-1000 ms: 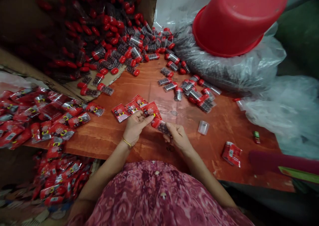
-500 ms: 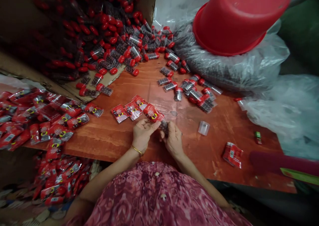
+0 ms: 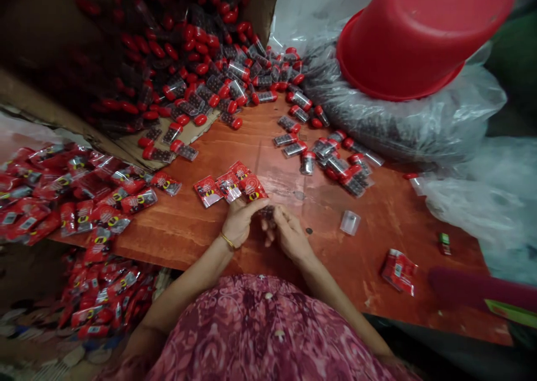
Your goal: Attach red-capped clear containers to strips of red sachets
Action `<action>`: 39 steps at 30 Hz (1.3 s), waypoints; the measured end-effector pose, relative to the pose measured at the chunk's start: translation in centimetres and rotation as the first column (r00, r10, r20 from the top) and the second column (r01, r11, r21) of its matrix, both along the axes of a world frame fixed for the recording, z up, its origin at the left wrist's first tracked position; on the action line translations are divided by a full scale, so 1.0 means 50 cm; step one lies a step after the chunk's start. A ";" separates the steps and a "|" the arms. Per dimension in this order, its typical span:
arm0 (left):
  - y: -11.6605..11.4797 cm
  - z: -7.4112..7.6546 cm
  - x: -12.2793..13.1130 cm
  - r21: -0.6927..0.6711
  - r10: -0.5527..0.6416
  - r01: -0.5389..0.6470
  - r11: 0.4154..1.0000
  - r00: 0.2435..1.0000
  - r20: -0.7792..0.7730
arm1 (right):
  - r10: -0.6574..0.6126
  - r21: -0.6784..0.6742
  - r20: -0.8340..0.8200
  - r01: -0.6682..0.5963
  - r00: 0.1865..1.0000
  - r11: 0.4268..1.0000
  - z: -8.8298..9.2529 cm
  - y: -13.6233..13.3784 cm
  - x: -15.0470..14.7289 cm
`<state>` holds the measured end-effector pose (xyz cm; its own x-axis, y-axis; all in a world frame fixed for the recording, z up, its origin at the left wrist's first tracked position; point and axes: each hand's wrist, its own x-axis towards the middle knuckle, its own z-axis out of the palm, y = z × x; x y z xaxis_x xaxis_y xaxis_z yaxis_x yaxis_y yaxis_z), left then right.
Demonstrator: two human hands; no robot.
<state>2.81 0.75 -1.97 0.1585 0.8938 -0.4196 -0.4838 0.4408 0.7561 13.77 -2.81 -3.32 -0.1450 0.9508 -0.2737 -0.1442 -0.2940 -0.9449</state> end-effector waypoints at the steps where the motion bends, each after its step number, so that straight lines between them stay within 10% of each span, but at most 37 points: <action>1: 0.001 0.002 -0.002 -0.004 -0.001 0.001 1.000 1.000 0.002 | 0.013 -0.002 -0.056 -0.013 0.998 1.000 0.001 0.000 0.004; 15: -0.028 0.003 -0.064 -0.172 0.070 -0.051 0.984 0.991 0.110 | 0.001 0.236 0.306 -0.077 0.952 0.969 -0.018 0.065 -0.044; 18: -0.028 0.003 -0.156 -0.219 0.286 -0.267 0.938 0.956 0.061 | -0.176 0.397 0.615 -0.109 0.769 0.912 -0.011 0.112 0.012; 21: -0.027 -0.001 -0.242 -0.157 0.673 -0.661 0.734 0.739 0.036 | -0.501 0.545 0.797 -0.042 0.338 0.838 -0.019 0.176 0.102; 23: -0.027 -0.004 -0.262 -0.118 0.729 -0.723 0.681 0.685 0.008 | -0.516 0.535 0.841 -0.105 0.162 0.838 -0.039 0.205 0.147; 28: -0.011 -0.011 -0.180 0.217 0.399 -0.335 0.917 0.781 -0.480 | -0.465 0.484 0.874 -0.313 0.138 0.817 -0.082 0.175 0.146; 31: 0.029 -0.025 -0.137 0.390 0.293 0.127 0.912 0.466 -0.835 | -0.472 0.507 0.862 -0.356 0.185 0.785 -0.087 0.128 0.120; 34: 0.070 -0.043 -0.130 0.287 0.231 0.368 0.885 0.188 -0.955 | -0.466 0.514 0.858 -0.378 0.217 0.770 -0.089 0.099 0.111; 39: 0.090 -0.057 -0.131 0.245 0.234 0.423 0.872 0.079 -0.969 | -0.481 0.517 0.856 -0.338 0.189 0.786 -0.091 0.094 0.103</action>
